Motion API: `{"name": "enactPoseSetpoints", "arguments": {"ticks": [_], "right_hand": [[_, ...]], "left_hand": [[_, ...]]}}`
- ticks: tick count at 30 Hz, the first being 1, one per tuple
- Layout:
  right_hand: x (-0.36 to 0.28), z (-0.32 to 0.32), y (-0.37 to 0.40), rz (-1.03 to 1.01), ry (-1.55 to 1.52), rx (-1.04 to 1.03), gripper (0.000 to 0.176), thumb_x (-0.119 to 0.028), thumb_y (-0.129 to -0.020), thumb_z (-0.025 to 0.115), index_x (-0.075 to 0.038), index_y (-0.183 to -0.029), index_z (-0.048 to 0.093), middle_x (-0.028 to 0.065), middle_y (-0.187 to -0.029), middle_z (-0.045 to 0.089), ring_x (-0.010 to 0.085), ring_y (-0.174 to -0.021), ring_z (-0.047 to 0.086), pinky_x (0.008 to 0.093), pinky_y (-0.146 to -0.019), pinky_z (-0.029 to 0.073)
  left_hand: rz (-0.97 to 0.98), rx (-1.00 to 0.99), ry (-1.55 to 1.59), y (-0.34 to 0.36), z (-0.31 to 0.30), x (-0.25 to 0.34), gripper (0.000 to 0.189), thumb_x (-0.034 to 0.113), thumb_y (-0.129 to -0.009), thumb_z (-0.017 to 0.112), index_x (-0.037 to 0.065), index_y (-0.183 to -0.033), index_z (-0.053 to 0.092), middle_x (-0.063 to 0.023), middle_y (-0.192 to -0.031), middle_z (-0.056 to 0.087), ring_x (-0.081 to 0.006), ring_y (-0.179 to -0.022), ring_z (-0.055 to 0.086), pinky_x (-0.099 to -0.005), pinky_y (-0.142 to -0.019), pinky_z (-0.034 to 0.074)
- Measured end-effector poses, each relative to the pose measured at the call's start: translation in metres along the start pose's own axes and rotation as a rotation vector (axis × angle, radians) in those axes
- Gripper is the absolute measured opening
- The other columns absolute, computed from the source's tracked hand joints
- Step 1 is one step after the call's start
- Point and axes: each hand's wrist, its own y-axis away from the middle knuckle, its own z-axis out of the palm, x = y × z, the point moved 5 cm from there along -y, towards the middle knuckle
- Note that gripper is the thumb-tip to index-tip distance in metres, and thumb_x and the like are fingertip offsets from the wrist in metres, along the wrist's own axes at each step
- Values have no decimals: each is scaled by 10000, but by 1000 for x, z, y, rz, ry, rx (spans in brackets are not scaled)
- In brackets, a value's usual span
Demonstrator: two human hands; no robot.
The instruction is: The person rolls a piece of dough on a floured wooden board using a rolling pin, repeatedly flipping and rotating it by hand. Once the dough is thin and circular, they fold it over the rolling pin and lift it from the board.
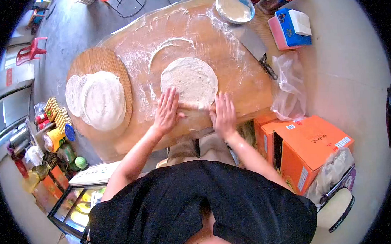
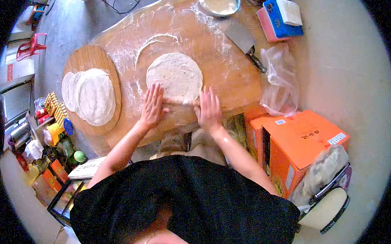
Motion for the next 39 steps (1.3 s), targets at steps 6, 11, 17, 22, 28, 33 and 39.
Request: {"name": "enactPoseSetpoints", "arguments": {"ticks": [6,11,17,22,28,33,39], "right_hand": [[45,-25,-180,-39,0,397,570,-301,-1002,448,36,-1455,366,277,-1514,345,433,-1426,296,540,-1179,226],[24,0,-68,-24,77,125,607,-295,-981,484,-34,-1507,330,207,-1567,309,411,-1445,286,579,-1156,214],[7,1,-173,-225,-7,138,590,-277,-976,455,-23,-1494,332,204,-1563,314,396,-1462,250,528,-1192,201],[19,-10,-268,-83,-73,282,645,-263,-929,558,13,-1468,339,266,-1537,315,425,-1442,270,542,-1170,227],[12,1,-36,-236,18,-114,752,-282,-907,628,-69,-1518,244,187,-1564,293,416,-1453,251,596,-1164,187],[3,19,-195,-300,-20,110,723,-403,-995,484,-51,-1548,181,190,-1615,174,388,-1486,181,580,-1180,169],[0,19,-142,-315,57,85,741,-440,-984,497,-59,-1544,195,219,-1613,135,382,-1492,146,542,-1195,132]], "left_hand": [[-312,443,61,-182,-42,-76,756,355,-957,536,-95,-1483,234,-298,-1586,147,-440,-1481,142,-524,-1200,165],[-78,72,-16,-66,-30,-17,817,486,-945,487,-100,-1474,274,-294,-1567,220,-435,-1474,188,-534,-1198,161],[-388,152,-16,-63,-26,-65,775,352,-970,521,-100,-1502,183,-320,-1584,113,-475,-1473,130,-533,-1202,136],[-414,384,81,-157,-44,-143,809,316,-954,543,-87,-1519,128,-312,-1590,89,-439,-1483,130,-523,-1212,127],[-183,96,204,45,-18,14,798,417,-969,483,-72,-1520,176,-270,-1584,202,-408,-1481,188,-520,-1211,146],[-411,367,16,-67,-26,-95,802,400,-960,492,-80,-1517,172,-273,-1599,143,-398,-1492,154,-525,-1212,124],[-313,83,-63,-39,-32,-57,835,476,-948,507,-38,-1528,195,-208,-1619,144,-364,-1503,131,-543,-1205,128]]}}
